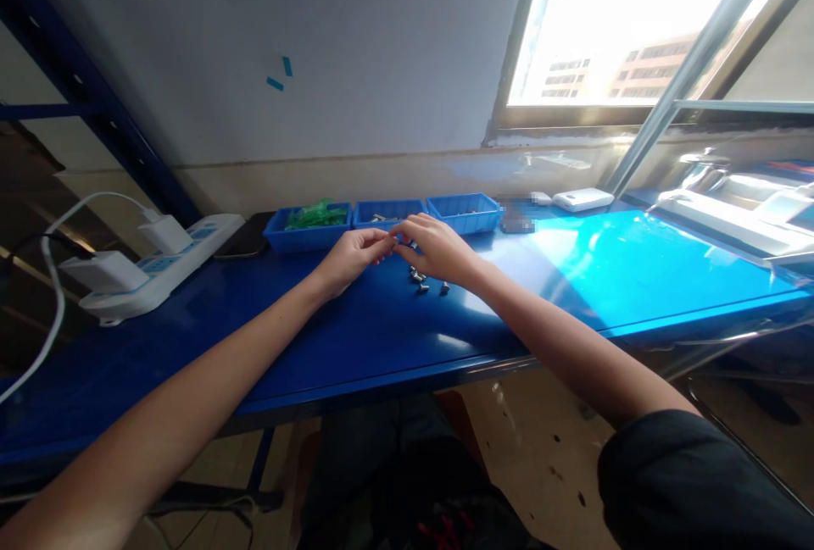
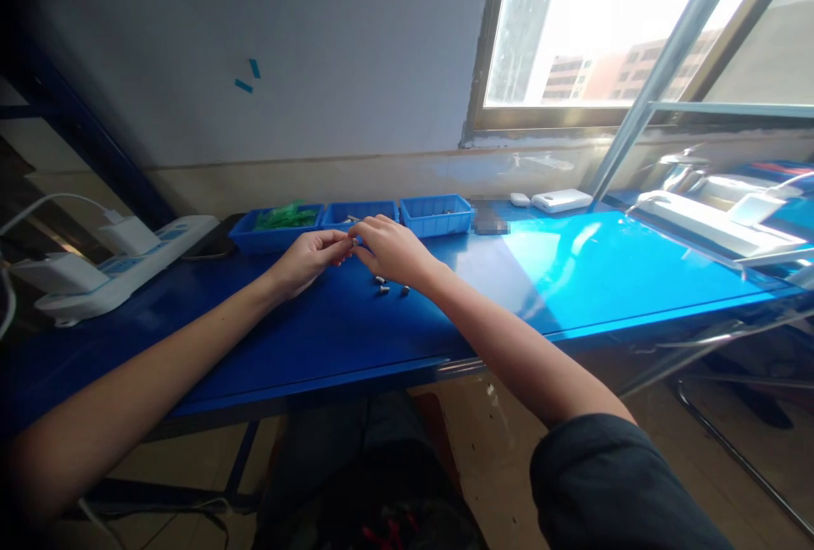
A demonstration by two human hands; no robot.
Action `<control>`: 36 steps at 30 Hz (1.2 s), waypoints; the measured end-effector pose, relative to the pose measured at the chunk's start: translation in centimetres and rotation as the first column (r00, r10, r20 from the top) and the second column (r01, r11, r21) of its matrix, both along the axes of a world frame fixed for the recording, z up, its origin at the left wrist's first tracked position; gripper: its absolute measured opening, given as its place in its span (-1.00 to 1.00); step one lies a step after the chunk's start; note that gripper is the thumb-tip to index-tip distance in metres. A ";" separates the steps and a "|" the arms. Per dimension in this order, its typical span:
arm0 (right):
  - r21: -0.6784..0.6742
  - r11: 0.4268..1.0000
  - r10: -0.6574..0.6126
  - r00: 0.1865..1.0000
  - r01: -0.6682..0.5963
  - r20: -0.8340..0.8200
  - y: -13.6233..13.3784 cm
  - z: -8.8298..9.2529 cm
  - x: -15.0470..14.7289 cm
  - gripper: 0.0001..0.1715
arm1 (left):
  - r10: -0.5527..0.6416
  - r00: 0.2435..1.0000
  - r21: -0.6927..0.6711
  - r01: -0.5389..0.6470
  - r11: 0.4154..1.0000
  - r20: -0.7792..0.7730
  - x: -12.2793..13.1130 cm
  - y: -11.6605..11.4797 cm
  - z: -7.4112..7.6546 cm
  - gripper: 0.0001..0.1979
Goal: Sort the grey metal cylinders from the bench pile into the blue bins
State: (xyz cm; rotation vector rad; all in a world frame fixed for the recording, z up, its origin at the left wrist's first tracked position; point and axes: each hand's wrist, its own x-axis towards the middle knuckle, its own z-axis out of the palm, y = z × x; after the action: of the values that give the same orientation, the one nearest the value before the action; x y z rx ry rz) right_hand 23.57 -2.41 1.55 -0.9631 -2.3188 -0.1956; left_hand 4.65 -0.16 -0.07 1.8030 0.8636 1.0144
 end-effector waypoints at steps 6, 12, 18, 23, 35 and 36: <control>0.085 0.995 0.048 0.998 -0.050 0.028 -0.9 0.9 0.3 -0.80 | -0.061 0.998 -0.088 0.063 0.994 0.030 0.2 -0.3 0.3 -0.56; 0.227 0.922 -0.223 0.908 0.315 -0.355 -0.5 3.7 3.4 -0.65 | -0.002 0.979 0.056 0.013 0.998 -0.202 0.6 -0.7 -0.2 -0.55; -0.062 0.768 -0.641 0.764 0.638 -0.076 3.6 1.6 8.1 -0.63 | 0.011 0.856 0.371 0.212 0.904 -0.516 1.0 -1.3 -1.0 -0.70; -0.098 0.899 -0.428 0.904 0.426 -0.002 3.0 -0.1 4.8 -0.59 | 0.084 0.833 0.426 0.190 0.884 -0.546 0.7 -1.0 -0.7 -0.69; -0.158 0.974 -0.144 0.982 0.163 0.121 1.4 -1.3 1.3 -0.59 | 0.402 0.605 0.068 -0.497 0.865 -0.688 -16.6 2.3 3.2 -0.59; -0.161 0.974 -0.141 0.983 0.159 0.118 1.4 -1.3 1.3 -0.59 | 0.521 0.454 0.189 -0.596 0.781 -0.723 -18.1 2.6 2.6 -0.56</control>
State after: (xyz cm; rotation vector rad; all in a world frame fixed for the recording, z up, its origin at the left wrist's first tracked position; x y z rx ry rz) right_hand 24.84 -1.05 0.25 -1.2427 -2.3891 -0.1138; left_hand -13.48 2.47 2.51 1.8864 2.1185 0.5204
